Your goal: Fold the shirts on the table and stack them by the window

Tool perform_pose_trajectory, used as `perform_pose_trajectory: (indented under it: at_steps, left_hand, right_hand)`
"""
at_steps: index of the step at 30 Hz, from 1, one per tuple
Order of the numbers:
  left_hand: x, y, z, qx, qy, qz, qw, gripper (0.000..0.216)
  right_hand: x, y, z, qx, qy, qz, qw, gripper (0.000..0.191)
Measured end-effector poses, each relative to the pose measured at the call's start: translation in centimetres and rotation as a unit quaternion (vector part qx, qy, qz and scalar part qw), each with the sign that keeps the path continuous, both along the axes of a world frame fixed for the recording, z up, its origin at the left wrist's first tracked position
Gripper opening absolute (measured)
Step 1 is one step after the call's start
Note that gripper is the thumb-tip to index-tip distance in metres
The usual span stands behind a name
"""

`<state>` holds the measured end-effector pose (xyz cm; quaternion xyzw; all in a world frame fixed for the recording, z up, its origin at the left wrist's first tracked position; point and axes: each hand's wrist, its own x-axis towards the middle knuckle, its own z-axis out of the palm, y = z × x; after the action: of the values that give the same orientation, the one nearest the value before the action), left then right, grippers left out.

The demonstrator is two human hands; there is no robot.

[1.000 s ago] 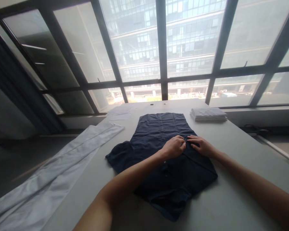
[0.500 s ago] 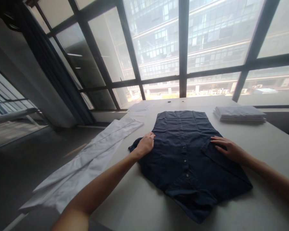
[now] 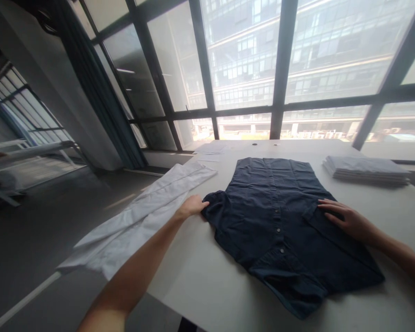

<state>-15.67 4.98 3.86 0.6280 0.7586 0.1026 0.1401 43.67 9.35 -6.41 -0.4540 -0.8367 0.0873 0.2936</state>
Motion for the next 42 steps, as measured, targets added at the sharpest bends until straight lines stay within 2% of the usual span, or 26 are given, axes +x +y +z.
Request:
perform_pose_trajectory:
  at_steps: [4, 5, 7, 9, 11, 12, 14, 17, 20, 23, 28, 31, 34, 38, 42]
  left_hand:
    - [0.1, 0.3, 0.7, -0.015, -0.095, -0.002, 0.995, 0.031]
    - [0.3, 0.2, 1.0, -0.013, -0.145, -0.004, 0.989, 0.034]
    - [0.9, -0.2, 1.6, 0.000, -0.288, -0.023, 0.957, 0.044]
    - [1.8, -0.7, 2.1, 0.014, -0.422, -0.075, 0.903, 0.055]
    - [2.8, -1.0, 2.1, 0.020, -0.477, -0.151, 0.865, 0.062]
    - [3.3, -1.1, 1.9, 0.028, -0.476, -0.183, 0.860, 0.061]
    - [4.3, -1.2, 1.0, 0.079, -0.416, -0.224, 0.878, 0.052]
    - [5.5, -1.0, -1.2, 0.171, -0.245, -0.274, 0.914, 0.039]
    - [6.2, -0.7, -3.2, 0.157, -0.098, -0.349, 0.919, 0.044]
    - [6.4, -0.7, -4.4, 0.115, -0.002, -0.370, 0.922, 0.055]
    - [6.4, -0.8, -3.8, 0.121, 0.036, -0.361, 0.924, 0.057]
    - [6.6, 0.2, -2.8, 0.119, 0.041, -0.355, 0.926, 0.058]
    - [6.8, 1.8, -2.6, 0.091, 0.060, -0.358, 0.927, 0.061]
    - [6.8, 3.1, -3.8, 0.087, 0.085, -0.360, 0.925, 0.064]
    - [6.4, 3.3, -4.7, 0.088, 0.093, -0.338, 0.932, 0.063]
  right_hand:
    - [0.0, 0.1, -0.1, 0.000, 0.003, 0.001, 1.000, 0.042]
    - [0.0, 0.2, 0.0, -0.001, 0.003, 0.000, 1.000, 0.042]
    - [0.0, 0.1, 0.1, -0.003, 0.004, -0.001, 1.000, 0.041]
    - [-0.1, 0.0, 0.2, -0.005, 0.005, -0.002, 1.000, 0.041]
    - [-0.1, -0.1, 0.3, -0.008, 0.006, -0.004, 1.000, 0.042]
    - [-0.1, -0.1, 0.3, -0.009, 0.006, -0.004, 1.000, 0.043]
    - [-0.2, -0.2, 0.3, -0.010, 0.004, -0.004, 1.000, 0.043]
    - [-0.3, -0.3, 0.6, 0.001, -0.006, -0.002, 1.000, 0.043]
    - [-0.6, -0.6, 1.6, 0.046, -0.034, -0.002, 0.998, 0.041]
    - [-1.7, -1.1, 3.1, 0.103, -0.045, -0.009, 0.994, 0.039]
    - [-6.8, -1.9, 5.8, 0.112, -0.031, 0.037, 0.993, 0.038]
    - [-11.9, -2.3, 7.1, 0.105, -0.041, 0.105, 0.988, 0.037]
    - [-17.6, -2.8, 8.1, 0.098, -0.050, 0.155, 0.982, 0.038]
    - [-23.3, -3.3, 7.9, 0.056, -0.099, 0.199, 0.973, 0.048]
    - [-25.1, -3.5, 6.7, -0.025, -0.138, 0.203, 0.969, 0.062]
